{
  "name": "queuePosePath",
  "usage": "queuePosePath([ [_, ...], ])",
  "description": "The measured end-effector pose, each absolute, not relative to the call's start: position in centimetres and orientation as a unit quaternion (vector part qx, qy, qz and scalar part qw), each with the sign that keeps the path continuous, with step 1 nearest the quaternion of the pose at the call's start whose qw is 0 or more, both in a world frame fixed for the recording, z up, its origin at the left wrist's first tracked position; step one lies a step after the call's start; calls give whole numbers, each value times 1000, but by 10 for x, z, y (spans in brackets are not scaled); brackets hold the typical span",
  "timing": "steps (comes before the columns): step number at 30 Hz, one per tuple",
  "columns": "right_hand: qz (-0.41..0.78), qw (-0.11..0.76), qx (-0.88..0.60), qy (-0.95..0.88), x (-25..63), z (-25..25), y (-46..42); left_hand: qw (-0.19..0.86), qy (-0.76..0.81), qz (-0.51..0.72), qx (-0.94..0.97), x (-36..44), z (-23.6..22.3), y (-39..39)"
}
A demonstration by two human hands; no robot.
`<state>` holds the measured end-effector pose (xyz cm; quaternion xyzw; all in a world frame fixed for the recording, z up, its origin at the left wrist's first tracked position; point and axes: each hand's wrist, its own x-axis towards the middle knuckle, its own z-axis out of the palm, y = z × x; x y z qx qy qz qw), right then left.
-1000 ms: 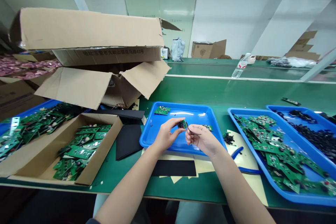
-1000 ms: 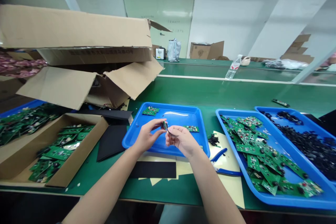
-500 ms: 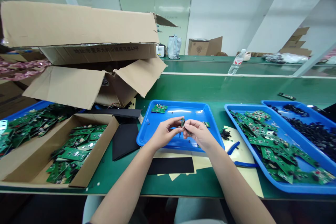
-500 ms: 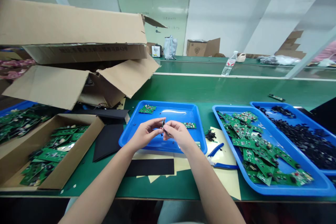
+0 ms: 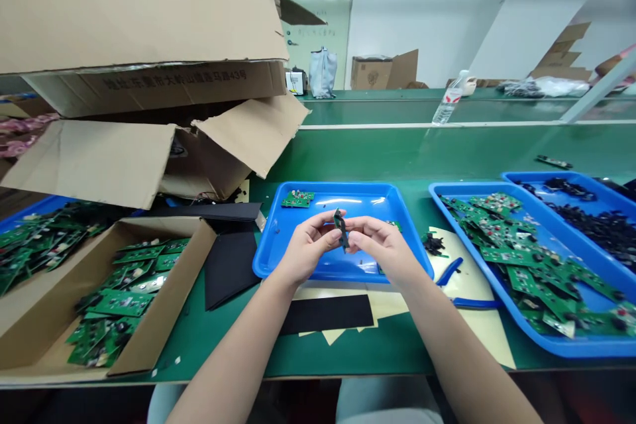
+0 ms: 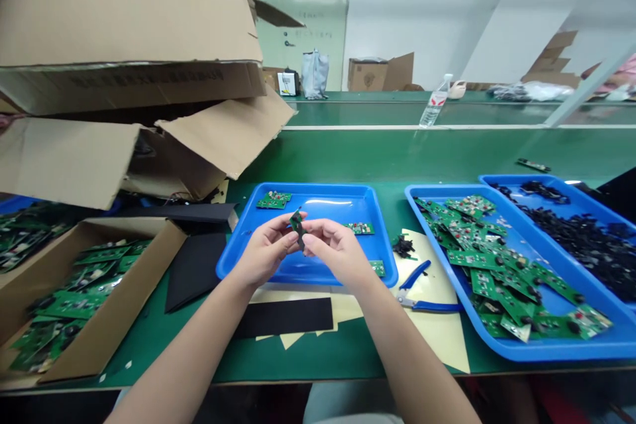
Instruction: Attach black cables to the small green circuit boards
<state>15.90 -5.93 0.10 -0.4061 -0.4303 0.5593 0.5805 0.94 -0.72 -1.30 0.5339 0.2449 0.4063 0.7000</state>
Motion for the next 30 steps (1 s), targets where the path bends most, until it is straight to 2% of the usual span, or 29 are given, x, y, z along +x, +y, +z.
queuePosePath([
  [10,735,523,-216,-372,172,11,-74,770,213,389,458,9,1,-13],
  [20,788,476,-96,-378,167,15,-87,768,190,403,460,11,0,-12],
  [30,825,423,-86,-364,164,15,-94,760,207,405,465,11,0,-16],
])
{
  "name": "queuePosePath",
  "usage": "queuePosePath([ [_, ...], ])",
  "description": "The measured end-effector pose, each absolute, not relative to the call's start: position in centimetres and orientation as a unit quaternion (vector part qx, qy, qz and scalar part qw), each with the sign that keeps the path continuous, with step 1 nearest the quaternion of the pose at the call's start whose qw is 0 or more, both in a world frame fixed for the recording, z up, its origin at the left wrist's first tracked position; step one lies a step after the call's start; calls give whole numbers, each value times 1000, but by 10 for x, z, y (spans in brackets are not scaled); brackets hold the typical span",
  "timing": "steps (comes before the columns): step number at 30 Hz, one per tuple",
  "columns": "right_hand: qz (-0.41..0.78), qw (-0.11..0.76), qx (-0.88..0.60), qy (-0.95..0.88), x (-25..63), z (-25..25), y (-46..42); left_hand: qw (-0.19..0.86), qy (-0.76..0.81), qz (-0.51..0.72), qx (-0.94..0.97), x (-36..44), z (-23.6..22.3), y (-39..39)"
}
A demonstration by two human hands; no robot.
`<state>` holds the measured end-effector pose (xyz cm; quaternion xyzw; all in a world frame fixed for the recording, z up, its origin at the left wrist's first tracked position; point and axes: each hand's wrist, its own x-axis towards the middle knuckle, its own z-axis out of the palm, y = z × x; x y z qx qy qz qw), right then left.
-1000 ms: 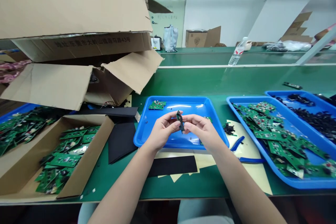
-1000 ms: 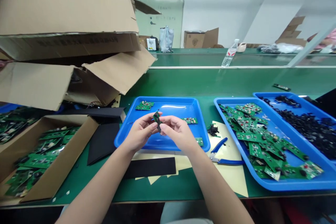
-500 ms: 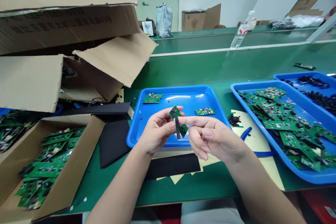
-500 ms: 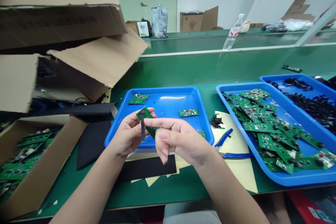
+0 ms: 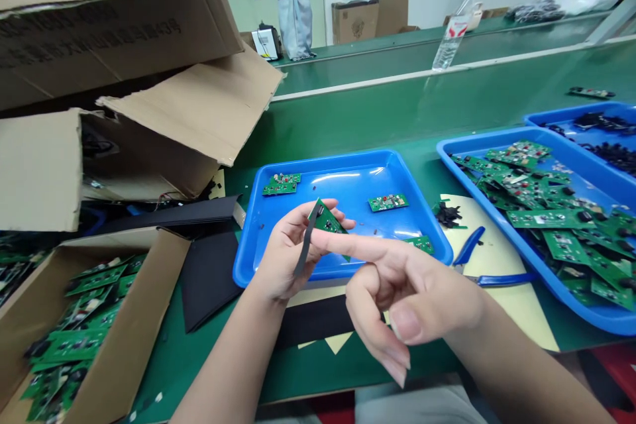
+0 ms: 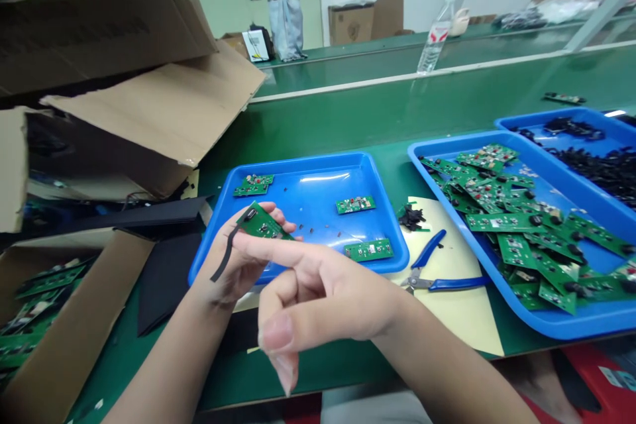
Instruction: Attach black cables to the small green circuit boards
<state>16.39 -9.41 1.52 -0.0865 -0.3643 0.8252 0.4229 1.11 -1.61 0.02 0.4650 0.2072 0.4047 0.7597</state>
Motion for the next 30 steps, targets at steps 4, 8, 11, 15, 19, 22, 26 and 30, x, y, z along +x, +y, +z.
queuePosePath([
  [4,834,413,-77,-357,164,17,-94,773,202,392,457,10,0,-14],
  [8,835,415,-69,-354,164,18,-92,785,198,384,443,10,2,-13],
  [11,834,419,-60,-353,163,18,-92,787,206,385,435,10,2,-14],
  [15,831,428,-38,-354,163,16,-92,781,206,403,431,10,1,-15],
  [19,829,431,-33,-356,165,15,-93,783,191,413,425,11,-1,-14],
  [22,828,432,-39,-355,165,15,-92,776,187,424,427,11,-2,-12],
  [26,824,440,-76,-349,164,14,-90,778,189,427,420,12,-2,-14],
  [30,815,449,-113,-348,164,13,-89,769,207,438,417,13,-2,-15],
])
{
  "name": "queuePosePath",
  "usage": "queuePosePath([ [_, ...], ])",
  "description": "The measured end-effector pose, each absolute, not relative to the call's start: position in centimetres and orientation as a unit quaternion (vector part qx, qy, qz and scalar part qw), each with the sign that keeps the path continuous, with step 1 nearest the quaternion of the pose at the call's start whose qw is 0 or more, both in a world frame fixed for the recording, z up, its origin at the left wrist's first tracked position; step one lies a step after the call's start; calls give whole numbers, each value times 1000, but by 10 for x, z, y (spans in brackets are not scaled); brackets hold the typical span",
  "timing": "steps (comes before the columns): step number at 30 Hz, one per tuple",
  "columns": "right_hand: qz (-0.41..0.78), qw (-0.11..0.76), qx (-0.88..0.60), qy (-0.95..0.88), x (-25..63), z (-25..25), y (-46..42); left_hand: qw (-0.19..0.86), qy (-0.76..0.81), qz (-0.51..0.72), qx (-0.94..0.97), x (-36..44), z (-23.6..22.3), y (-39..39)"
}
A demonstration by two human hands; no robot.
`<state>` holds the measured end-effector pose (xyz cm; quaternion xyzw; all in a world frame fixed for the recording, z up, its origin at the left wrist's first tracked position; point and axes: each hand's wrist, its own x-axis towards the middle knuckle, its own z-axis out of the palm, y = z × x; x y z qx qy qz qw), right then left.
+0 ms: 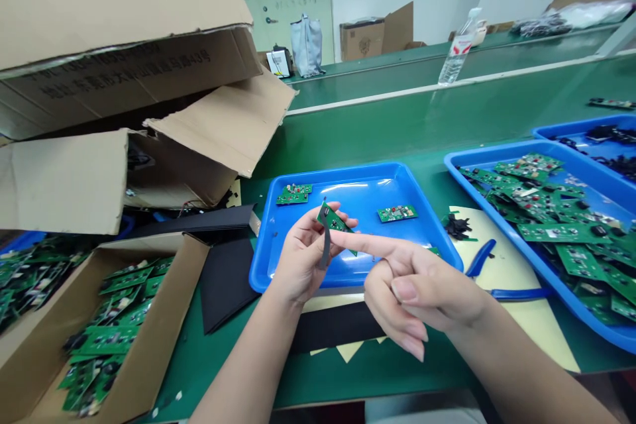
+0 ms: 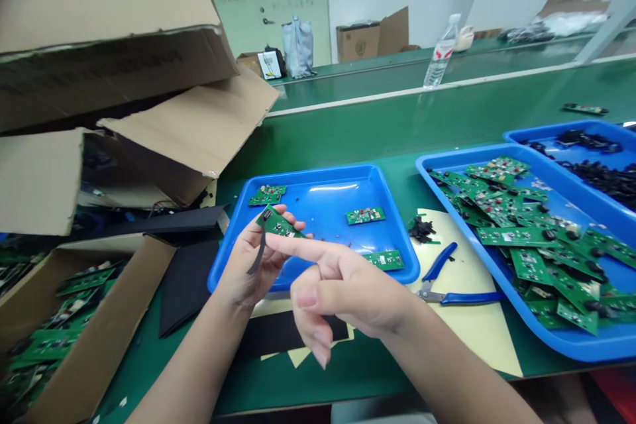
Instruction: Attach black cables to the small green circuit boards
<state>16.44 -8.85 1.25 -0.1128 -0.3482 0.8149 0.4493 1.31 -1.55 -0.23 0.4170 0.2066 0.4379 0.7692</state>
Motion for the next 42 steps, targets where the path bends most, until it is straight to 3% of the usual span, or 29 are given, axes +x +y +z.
queuePosePath([
  [11,765,507,-249,-310,161,14,-77,485,268,560,616,11,-18,-3],
  [19,697,533,-361,-315,156,11,-68,361,263,537,716,8,-17,-6],
  [32,657,517,-439,-329,162,18,-65,428,202,479,739,8,-10,-12],
  [42,423,561,-545,-457,159,3,-66,538,220,436,688,9,-2,-19],
])
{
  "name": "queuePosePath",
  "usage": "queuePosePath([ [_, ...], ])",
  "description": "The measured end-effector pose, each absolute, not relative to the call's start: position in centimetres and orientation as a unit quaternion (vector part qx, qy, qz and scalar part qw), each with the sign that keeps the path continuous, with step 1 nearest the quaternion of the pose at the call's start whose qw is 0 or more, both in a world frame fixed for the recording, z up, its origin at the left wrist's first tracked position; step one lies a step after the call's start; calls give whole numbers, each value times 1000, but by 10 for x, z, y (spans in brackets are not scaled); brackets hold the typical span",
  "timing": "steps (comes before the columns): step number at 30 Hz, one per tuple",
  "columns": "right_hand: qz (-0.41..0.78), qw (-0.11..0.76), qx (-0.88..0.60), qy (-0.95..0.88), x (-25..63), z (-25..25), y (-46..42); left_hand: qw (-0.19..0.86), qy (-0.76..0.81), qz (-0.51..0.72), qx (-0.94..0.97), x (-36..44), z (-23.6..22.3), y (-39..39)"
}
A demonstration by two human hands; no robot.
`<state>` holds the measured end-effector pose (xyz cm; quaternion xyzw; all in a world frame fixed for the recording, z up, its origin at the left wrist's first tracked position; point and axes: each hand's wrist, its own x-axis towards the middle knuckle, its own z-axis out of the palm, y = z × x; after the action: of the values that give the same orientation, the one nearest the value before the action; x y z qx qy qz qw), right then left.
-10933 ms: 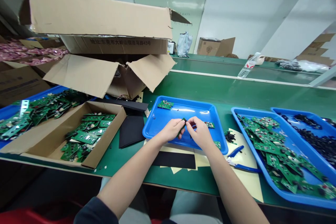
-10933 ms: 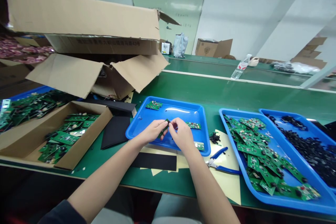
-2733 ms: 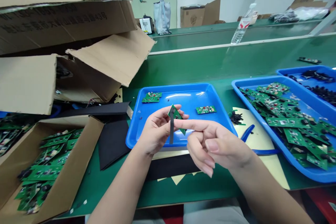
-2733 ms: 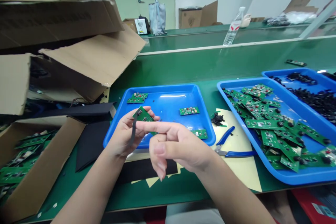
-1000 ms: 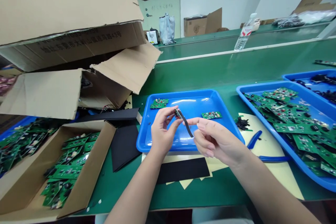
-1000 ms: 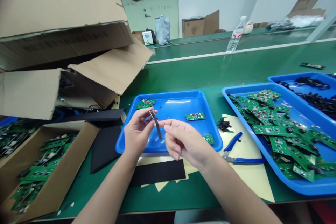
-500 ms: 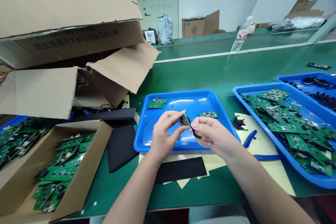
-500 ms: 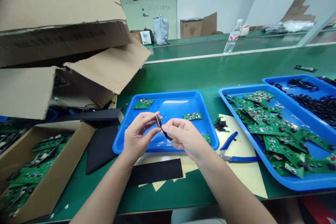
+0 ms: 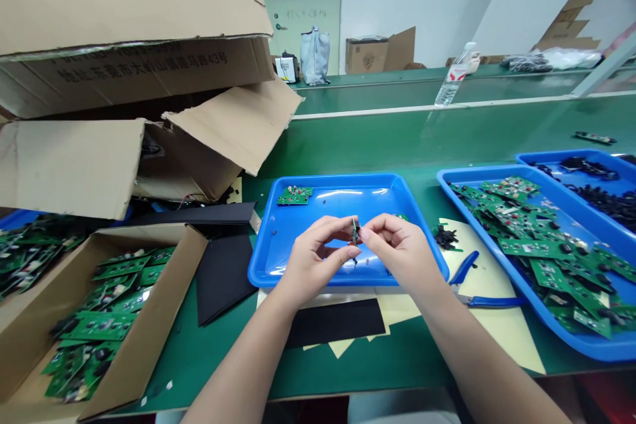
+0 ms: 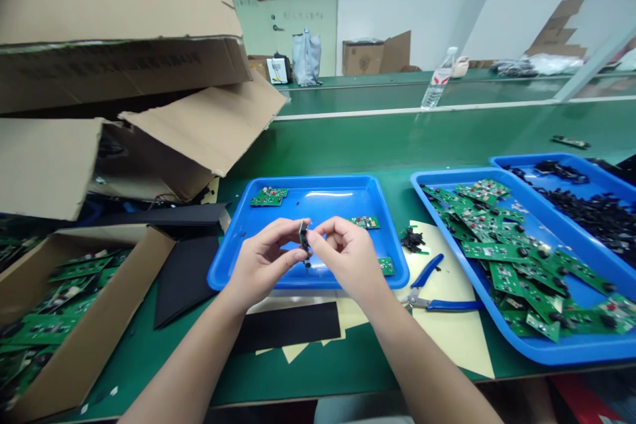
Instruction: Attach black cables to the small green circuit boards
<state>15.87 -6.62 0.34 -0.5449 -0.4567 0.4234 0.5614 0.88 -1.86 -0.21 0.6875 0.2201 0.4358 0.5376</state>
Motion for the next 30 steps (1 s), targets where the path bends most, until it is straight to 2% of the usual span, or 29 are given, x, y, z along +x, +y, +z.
queuePosePath([
  [7,338,571,-583,-469,160,0,-64,617,225,446,608,7,1,-16],
  [11,295,626,-532,-488,164,-3,-62,702,231,447,505,5,5,-15],
  [14,234,626,-494,-556,163,-5,-63,730,228,406,500,5,5,-16],
  [23,114,578,-493,-640,159,-1,-66,743,236,375,502,7,1,-17],
  [30,85,569,-499,-648,160,0,-67,740,254,391,485,8,0,-15],
])
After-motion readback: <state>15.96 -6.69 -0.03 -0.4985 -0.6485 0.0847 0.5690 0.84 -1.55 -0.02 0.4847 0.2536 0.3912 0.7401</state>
